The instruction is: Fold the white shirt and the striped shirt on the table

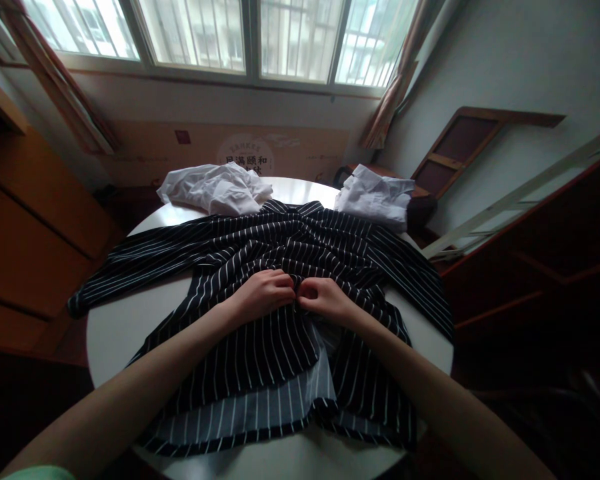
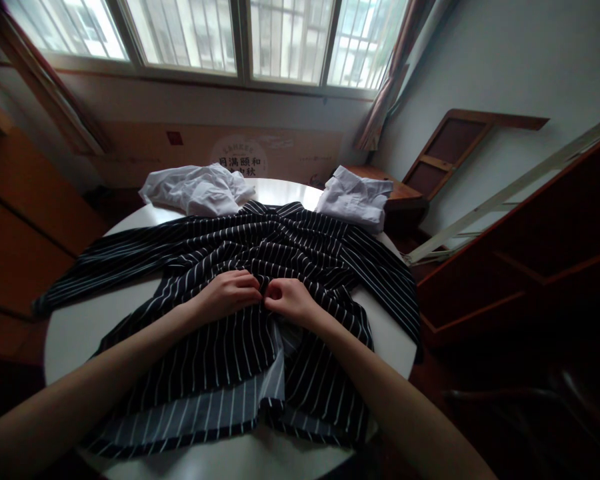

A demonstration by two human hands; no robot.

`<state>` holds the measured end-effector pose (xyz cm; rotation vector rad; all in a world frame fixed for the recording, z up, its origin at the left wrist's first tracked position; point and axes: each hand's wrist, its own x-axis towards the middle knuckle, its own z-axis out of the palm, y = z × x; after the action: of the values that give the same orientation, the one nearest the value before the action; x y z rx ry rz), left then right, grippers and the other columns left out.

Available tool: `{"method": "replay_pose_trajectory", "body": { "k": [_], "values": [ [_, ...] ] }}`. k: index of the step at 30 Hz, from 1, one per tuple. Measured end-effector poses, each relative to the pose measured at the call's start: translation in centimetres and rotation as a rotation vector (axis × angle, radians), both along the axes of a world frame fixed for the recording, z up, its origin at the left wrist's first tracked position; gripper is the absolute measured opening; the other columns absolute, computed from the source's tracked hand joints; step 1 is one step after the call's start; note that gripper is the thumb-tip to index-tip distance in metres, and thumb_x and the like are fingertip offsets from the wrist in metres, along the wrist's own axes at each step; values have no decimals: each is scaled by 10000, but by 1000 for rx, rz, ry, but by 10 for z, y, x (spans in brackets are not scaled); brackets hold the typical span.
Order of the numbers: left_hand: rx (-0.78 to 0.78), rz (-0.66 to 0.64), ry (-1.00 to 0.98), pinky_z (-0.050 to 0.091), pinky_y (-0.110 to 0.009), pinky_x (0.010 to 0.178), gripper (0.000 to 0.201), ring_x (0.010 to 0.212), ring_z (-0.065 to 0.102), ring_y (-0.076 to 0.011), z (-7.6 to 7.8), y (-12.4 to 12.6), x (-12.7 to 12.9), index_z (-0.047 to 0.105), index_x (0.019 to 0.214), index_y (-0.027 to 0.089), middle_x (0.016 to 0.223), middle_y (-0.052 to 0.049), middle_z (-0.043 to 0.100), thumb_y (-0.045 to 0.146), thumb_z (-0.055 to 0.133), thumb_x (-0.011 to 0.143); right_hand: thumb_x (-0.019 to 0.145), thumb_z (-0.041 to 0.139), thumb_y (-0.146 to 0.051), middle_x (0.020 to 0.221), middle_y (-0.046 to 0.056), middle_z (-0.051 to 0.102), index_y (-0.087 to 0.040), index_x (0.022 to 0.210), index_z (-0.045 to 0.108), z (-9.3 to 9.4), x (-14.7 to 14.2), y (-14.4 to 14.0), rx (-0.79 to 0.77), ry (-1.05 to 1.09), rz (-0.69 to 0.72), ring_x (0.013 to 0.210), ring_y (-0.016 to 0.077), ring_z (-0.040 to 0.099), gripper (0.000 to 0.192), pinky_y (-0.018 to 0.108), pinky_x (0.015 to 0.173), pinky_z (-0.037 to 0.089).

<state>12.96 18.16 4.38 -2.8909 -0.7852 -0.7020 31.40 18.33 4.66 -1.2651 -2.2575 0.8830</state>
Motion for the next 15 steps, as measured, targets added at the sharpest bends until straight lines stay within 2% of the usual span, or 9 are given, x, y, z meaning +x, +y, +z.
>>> {"method": "replay_pose_trajectory", "body": {
  "k": [15],
  "values": [
    [19, -1, 33, 420, -232, 648, 184, 671, 507, -107, -4, -1, 4, 597, 674, 162, 723, -11, 591, 241, 485, 798, 651, 542, -127, 567, -25, 530, -128, 646, 598, 0, -1, 0, 12, -9, -6, 538, 78, 464, 56, 187, 512, 325]
  ]
}}
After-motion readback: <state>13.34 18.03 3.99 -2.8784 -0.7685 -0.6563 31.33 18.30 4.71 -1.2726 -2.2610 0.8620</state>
